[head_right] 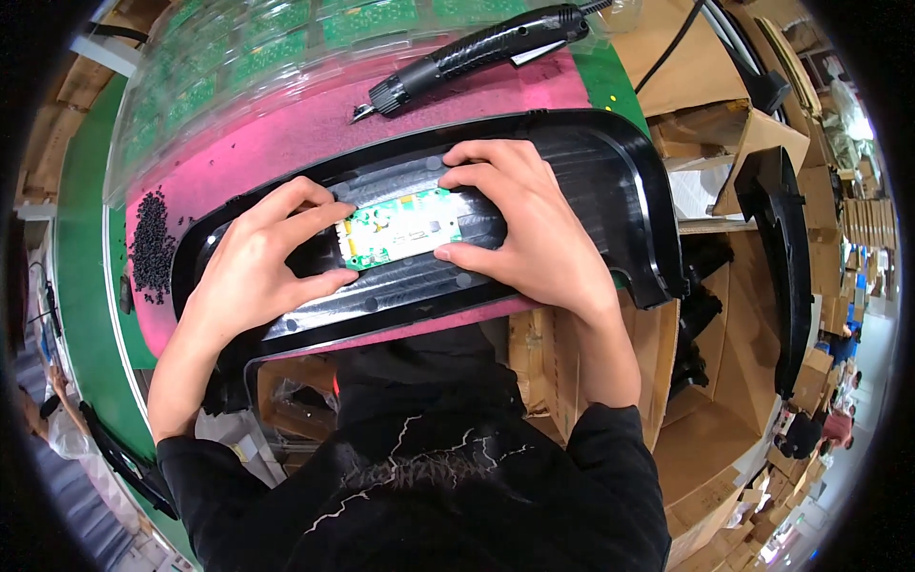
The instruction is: Assembling circuit boards into plastic housings using an electric screwdriver at a factory workbench.
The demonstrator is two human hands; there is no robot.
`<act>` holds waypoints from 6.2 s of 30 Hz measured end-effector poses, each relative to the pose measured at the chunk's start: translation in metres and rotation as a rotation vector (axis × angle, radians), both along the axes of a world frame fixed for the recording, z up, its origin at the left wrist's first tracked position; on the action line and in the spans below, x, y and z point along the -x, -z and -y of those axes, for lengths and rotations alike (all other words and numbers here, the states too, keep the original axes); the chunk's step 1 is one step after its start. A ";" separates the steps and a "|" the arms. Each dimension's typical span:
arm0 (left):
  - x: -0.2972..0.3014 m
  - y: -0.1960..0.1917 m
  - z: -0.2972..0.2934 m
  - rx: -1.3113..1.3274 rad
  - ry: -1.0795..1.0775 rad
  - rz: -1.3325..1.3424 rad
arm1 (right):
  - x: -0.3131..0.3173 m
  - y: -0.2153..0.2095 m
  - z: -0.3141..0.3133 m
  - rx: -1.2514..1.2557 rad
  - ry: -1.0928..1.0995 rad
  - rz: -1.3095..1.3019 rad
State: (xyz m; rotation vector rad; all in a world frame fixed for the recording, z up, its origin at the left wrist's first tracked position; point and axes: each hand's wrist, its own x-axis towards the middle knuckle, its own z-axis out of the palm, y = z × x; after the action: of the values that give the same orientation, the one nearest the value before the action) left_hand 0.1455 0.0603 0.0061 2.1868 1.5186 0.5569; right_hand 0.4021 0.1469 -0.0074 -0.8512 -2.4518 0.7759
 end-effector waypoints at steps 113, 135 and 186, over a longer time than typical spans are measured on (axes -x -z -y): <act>0.008 0.013 0.000 -0.091 0.099 0.177 | 0.049 -0.040 -0.033 0.486 -0.289 -0.852; 0.011 -0.004 0.002 -0.034 0.099 0.588 | 0.074 -0.074 0.008 0.552 -0.697 -1.123; 0.025 0.001 0.001 -0.125 -0.076 0.275 | 0.115 -0.033 -0.002 0.446 -0.279 -0.778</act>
State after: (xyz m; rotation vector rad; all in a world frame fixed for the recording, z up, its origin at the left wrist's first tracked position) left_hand 0.1201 0.0590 0.0054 2.0458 1.4556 0.9586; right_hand 0.2870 0.1486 0.0252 -0.2410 -1.7278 1.4624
